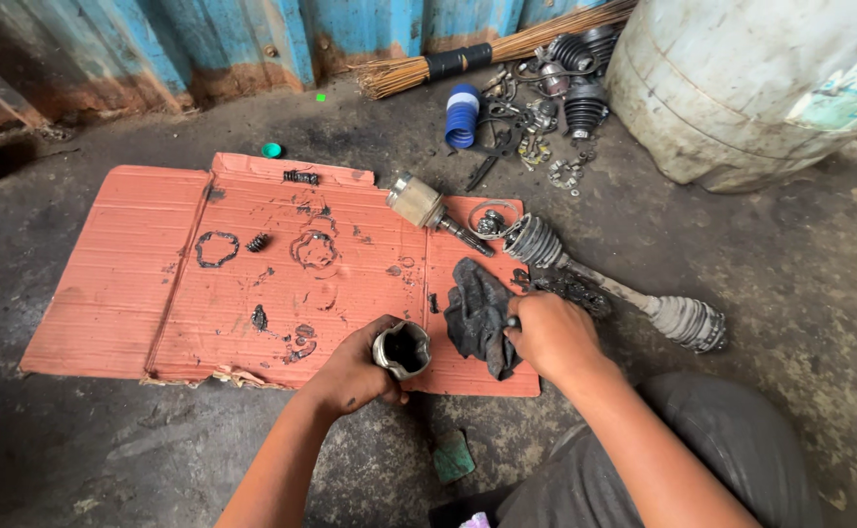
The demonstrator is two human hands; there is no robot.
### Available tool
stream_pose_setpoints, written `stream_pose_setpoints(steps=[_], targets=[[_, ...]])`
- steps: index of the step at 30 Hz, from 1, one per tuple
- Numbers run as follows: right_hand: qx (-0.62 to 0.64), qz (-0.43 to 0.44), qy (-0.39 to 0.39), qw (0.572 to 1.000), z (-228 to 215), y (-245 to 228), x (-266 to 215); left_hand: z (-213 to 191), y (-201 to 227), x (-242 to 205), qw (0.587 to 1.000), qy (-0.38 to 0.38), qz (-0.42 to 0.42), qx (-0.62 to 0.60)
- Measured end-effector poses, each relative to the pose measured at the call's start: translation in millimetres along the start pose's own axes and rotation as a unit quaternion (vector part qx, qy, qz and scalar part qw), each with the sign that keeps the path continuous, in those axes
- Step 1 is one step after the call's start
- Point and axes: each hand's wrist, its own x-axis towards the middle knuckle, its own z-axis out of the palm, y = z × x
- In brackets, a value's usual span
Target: The person cleans grease from constant velocity (CV) axle components and a housing using a cloth and their hands while working on a cardboard surface.
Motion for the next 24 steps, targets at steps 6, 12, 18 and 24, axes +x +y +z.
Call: stream_pose_setpoints(steps=[6, 12, 18, 24], targets=[[-0.097, 0.071, -0.057, 0.991, -52, 0, -21, 0, 5, -1, 1.000, -0.007, -0.005, -0.016], [-0.103, 0.077, -0.260, 0.957, -49, 0, -24, 0, 13, -5, 1.000, -0.006, 0.005, 0.014], [0.007, 0.009, 0.014, 1.000, 22, 11, 22, 2, 10, -3, 0.996, -0.016, -0.031, -0.081], [-0.022, 0.020, 0.004, 1.000, 39, 18, 29, 4, 8, -1, 0.999, -0.013, -0.017, -0.050]])
